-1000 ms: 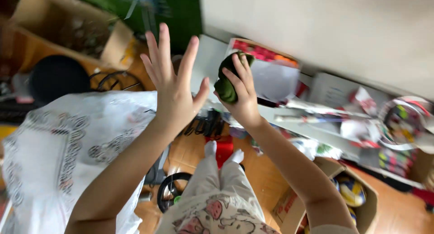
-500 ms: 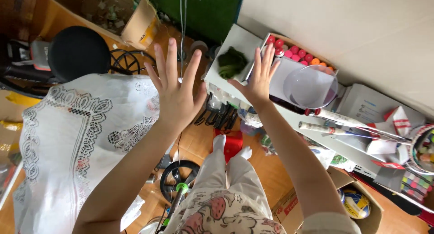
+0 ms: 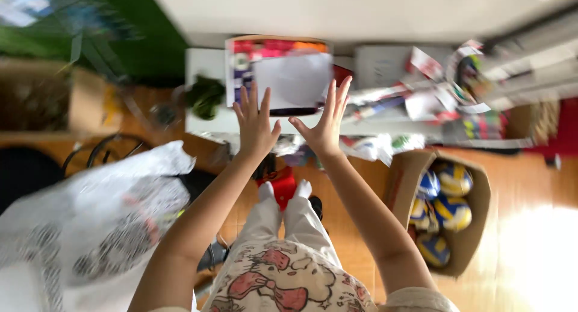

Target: The person wipes down several badminton rackets with a cloth and hangs them on a wall rack, then finishes by wiping a racket frame.

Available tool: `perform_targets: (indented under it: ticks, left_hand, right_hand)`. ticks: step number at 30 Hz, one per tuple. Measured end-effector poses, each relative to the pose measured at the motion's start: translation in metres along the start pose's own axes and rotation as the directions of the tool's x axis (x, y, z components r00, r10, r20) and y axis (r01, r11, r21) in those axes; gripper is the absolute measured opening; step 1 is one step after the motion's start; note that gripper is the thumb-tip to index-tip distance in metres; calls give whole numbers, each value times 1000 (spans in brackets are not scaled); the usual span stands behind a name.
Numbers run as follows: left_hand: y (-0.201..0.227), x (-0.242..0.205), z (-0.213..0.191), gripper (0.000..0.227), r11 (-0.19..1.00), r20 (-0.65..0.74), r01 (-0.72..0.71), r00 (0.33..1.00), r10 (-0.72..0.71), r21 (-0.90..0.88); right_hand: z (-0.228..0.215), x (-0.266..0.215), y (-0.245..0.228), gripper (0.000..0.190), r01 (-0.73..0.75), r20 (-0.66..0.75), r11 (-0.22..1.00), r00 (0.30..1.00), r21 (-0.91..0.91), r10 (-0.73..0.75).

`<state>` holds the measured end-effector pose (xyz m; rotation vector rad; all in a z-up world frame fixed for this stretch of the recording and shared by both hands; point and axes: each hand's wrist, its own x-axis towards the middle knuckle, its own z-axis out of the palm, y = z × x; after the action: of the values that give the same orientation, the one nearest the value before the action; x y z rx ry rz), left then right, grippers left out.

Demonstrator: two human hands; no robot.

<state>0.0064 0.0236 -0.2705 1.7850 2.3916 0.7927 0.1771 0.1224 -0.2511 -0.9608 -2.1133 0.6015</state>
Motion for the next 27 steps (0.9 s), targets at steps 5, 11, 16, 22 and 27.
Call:
perform_targets:
  ticks: [5, 11, 16, 22, 27]
  left_hand:
    - [61, 25, 93, 91, 982, 145, -183, 971, 189, -51]
    - [109, 64, 199, 100, 939, 274, -340, 909, 314, 50]
    - [137, 103, 254, 108, 925, 404, -344, 878, 257, 159]
    - [172, 117, 270, 126, 886, 585, -346, 803, 110, 309]
    - [161, 130, 302, 115, 808, 573, -427, 808, 139, 406]
  right_hand:
    - [-64, -46, 67, 134, -172, -158, 982, 975, -82, 158]
    - [-114, -105, 125, 132, -344, -345, 939, 884, -28, 314]
    - [-126, -125, 150, 130, -414, -424, 910, 827, -17, 369]
    - [-119, -141, 167, 126, -449, -424, 893, 806, 15, 413]
    - [-111, -152, 182, 122, -494, -415, 869, 782, 43, 465]
